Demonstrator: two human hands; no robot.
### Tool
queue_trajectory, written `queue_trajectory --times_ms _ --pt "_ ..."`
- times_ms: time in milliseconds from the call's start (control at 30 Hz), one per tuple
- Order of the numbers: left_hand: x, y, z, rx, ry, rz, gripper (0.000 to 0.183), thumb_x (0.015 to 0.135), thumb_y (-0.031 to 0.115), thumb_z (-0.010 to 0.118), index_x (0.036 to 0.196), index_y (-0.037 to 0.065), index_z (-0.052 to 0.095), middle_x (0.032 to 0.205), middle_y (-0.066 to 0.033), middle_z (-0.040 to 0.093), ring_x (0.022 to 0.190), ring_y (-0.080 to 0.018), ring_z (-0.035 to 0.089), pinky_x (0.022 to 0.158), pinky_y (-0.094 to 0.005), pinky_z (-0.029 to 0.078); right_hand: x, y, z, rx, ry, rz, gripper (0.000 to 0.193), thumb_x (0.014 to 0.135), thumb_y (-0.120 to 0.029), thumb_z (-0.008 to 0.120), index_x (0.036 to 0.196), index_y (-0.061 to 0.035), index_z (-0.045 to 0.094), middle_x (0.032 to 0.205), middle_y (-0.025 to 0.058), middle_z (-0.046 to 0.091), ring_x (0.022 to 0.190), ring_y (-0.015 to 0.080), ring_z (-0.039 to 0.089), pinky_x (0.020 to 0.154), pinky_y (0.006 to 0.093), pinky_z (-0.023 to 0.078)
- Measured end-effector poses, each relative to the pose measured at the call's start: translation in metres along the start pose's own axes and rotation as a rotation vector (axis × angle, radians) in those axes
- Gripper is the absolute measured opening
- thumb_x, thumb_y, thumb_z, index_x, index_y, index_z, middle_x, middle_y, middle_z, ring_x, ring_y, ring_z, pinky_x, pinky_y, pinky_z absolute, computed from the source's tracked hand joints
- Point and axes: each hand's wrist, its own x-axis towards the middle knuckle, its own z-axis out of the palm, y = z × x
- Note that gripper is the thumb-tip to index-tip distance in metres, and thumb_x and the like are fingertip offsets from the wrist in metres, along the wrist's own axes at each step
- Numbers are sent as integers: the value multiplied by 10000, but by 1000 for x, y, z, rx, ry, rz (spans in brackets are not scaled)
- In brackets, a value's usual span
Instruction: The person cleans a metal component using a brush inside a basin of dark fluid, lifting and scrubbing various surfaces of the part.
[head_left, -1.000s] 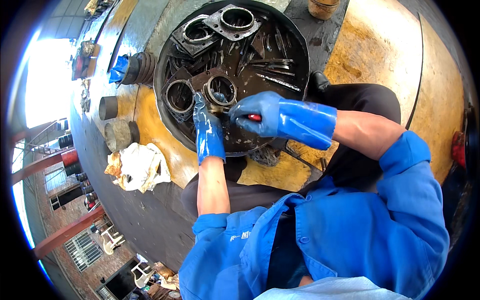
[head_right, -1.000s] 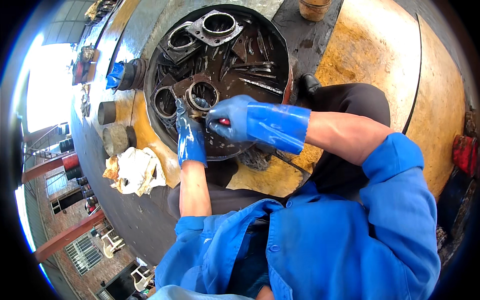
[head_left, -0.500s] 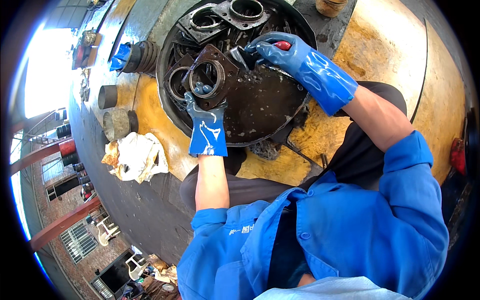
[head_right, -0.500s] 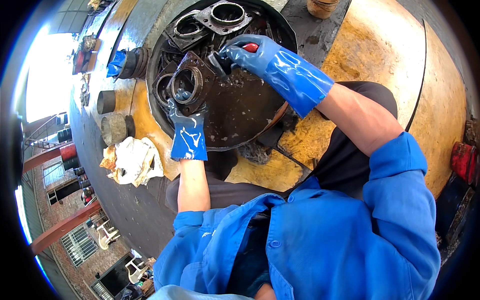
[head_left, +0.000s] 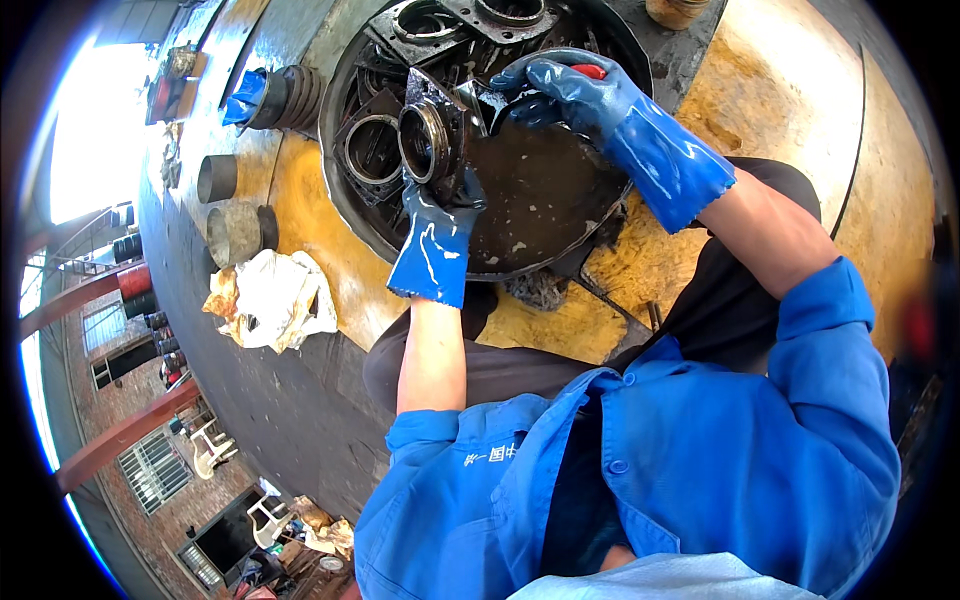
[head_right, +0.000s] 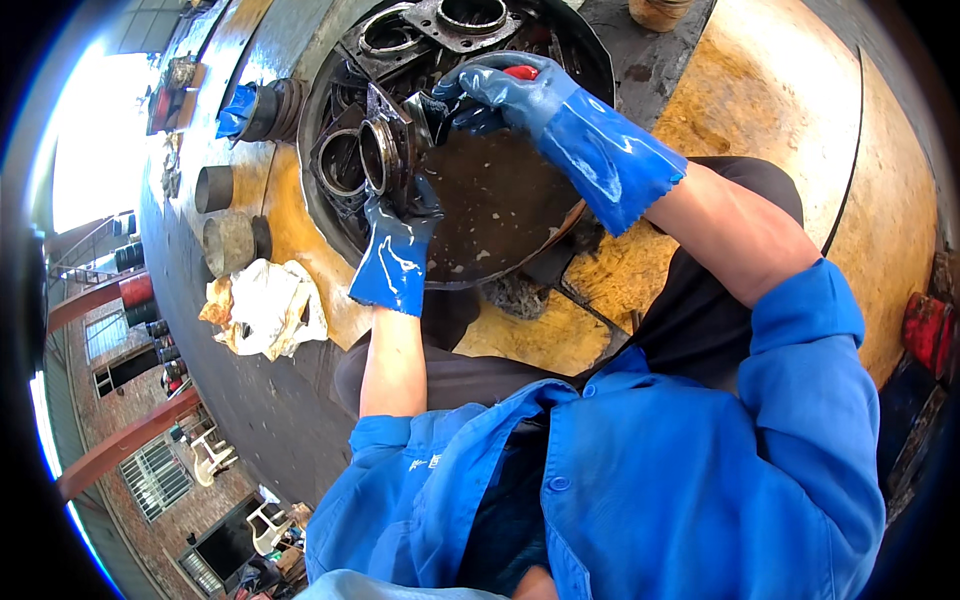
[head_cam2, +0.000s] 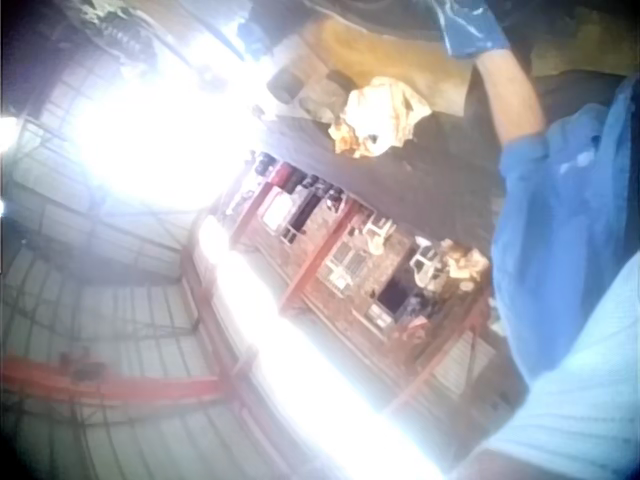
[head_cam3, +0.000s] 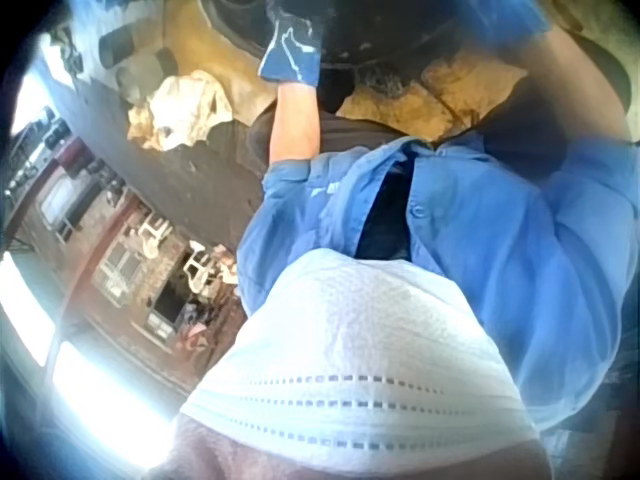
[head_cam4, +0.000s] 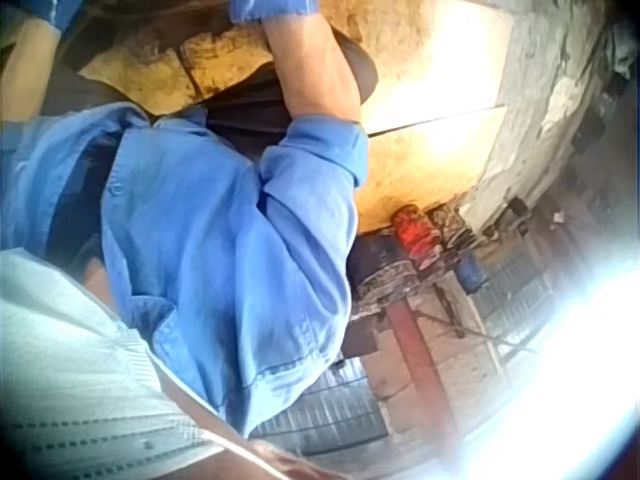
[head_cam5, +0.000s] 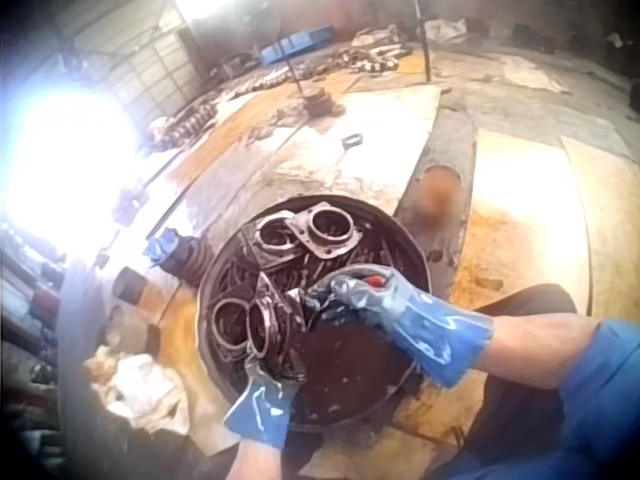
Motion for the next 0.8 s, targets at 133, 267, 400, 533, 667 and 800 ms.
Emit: queue_trajectory --times_ms 133,267,400,533,667,800 --pt "4 -5 2 4 27 8 485 1044 473 557 1290 69 666 1195 -71 718 1049 -213 660 950 -395 544 3 8 -5 50 -3 -38 346 1033 -264 660 1248 6 685 1187 140 738 1015 208 738 905 347 617" --pt "2 5 -3 0 69 2 463 1042 455 572 1289 75 668 1198 -68 719 1056 -213 660 956 -398 544 4 20 -3 88 21 -2 335 1017 -256 684 1238 -5 692 1154 131 748 989 211 745 889 354 624" --pt "-7 18 -2 -4 97 -50 441 1041 437 588 1288 81 669 1200 -64 719 1064 -214 661 962 -401 544 10 27 3 77 85 45 310 1011 -255 688 1216 -22 706 1104 119 760 948 196 749 837 339 633" --pt "-8 27 7 -60 129 -121 338 1006 316 649 1273 111 679 1207 -45 721 1089 -210 661 963 -421 550 9 30 1 26 131 31 332 1011 -279 688 1222 -23 702 1096 116 761 942 187 749 841 337 632" --pt "18 14 -26 -169 123 -183 313 1012 286 580 1256 122 690 1194 -44 726 1098 -205 659 948 -412 541 6 18 15 33 53 -11 346 1010 -291 687 1227 -21 699 1105 115 759 946 184 747 854 345 632" --pt "13 27 -11 -403 110 -268 337 1001 318 593 1239 100 690 1010 -23 728 922 -168 661 841 -346 516 22 9 6 21 20 -76 373 1025 -300 664 1262 -13 686 1162 134 743 988 209 744 880 358 628"
